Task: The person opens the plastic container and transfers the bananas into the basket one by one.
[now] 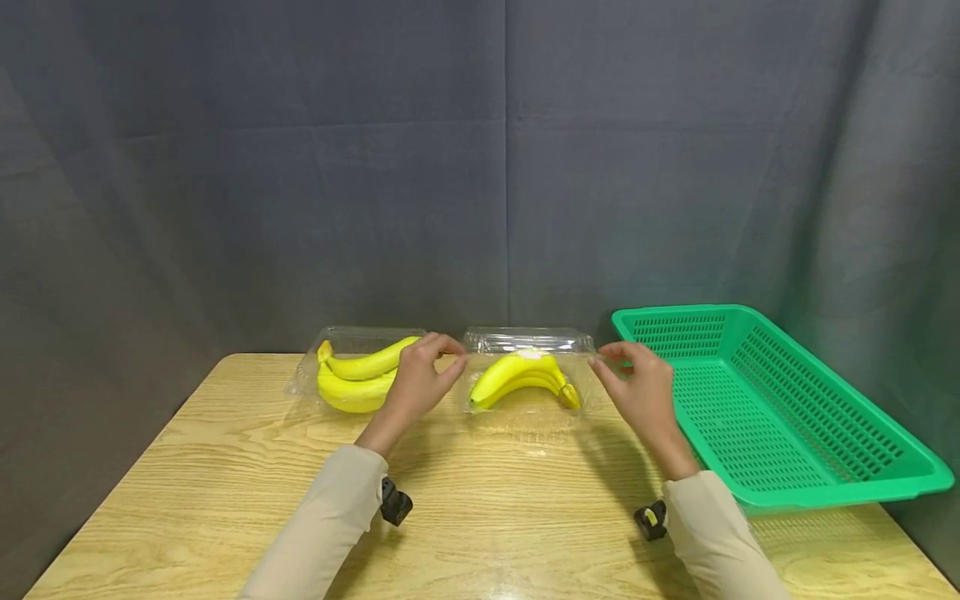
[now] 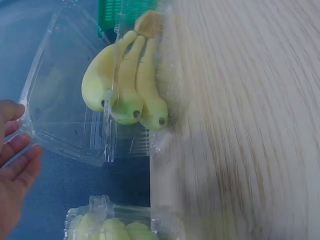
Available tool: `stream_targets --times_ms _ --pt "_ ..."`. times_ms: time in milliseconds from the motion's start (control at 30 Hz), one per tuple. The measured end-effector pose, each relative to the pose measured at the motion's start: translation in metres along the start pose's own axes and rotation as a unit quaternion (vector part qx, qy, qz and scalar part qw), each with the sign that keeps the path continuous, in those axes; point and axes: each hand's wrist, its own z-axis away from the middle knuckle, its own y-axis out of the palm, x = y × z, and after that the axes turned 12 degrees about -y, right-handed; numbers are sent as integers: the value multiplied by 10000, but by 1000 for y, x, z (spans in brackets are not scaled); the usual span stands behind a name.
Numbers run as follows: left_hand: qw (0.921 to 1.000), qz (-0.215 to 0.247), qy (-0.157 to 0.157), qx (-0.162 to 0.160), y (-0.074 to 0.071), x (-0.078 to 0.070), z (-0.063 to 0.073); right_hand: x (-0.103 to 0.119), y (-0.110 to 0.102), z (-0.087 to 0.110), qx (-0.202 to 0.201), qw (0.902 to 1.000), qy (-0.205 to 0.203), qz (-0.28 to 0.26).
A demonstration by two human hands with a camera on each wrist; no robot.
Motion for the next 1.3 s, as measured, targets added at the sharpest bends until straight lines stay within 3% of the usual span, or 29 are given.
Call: stream_targets --times_ms 267,633,900,1300 --pt "9924 1002 -696 -158 3 1 -4 2 2 -3 17 9952 921 -319" --pt "9824 1461 -1152 -180 5 1 -9 2 4 -9 -9 9757 2121 -550" --pt "9759 1572 -1502 -178 6 4 -14 -1 10 -16 -276 9684 2403 -605" --pt "9666 1785 -1769 -508 9 1 -23 -1 16 -27 -485 9628 2550 -745"
